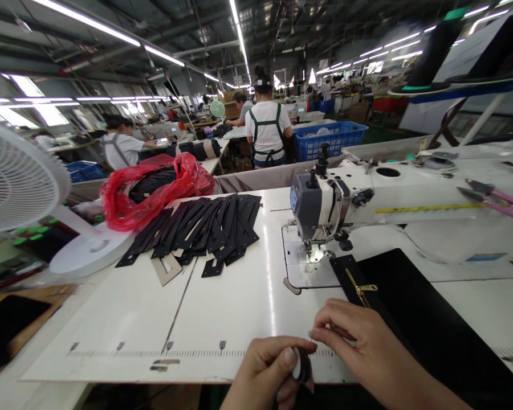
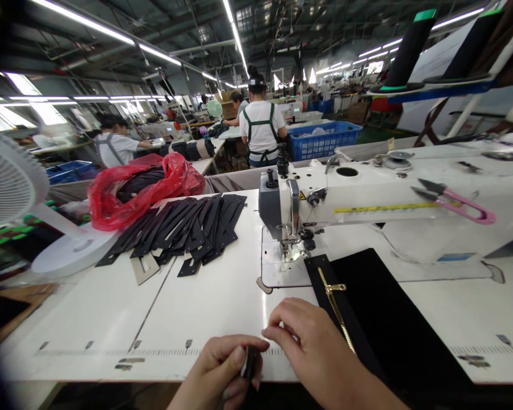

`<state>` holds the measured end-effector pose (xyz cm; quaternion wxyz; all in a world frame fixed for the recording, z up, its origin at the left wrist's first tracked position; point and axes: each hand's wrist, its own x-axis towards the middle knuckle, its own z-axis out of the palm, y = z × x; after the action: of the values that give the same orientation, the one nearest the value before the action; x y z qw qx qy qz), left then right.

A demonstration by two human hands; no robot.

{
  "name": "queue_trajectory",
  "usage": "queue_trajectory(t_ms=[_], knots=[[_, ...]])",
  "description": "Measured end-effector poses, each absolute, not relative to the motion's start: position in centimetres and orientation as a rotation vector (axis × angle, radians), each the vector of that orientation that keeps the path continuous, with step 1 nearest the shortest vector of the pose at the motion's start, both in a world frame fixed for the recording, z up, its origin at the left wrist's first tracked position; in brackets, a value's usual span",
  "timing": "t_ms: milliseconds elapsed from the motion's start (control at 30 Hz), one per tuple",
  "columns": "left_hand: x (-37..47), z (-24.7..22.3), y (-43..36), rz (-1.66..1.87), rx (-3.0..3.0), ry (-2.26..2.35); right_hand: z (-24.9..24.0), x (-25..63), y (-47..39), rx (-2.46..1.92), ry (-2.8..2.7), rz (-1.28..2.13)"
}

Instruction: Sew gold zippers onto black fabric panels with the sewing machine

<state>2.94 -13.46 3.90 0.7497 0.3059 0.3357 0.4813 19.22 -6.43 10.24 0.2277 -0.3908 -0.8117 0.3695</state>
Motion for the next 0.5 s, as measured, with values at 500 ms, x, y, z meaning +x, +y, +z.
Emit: queue_trajectory(t_ms=[500], knots=[[1.8,2.4,-15.6,1.038,0.483,0.652,9.4,16.1,-7.8,-1.120,-2.083,1.408]])
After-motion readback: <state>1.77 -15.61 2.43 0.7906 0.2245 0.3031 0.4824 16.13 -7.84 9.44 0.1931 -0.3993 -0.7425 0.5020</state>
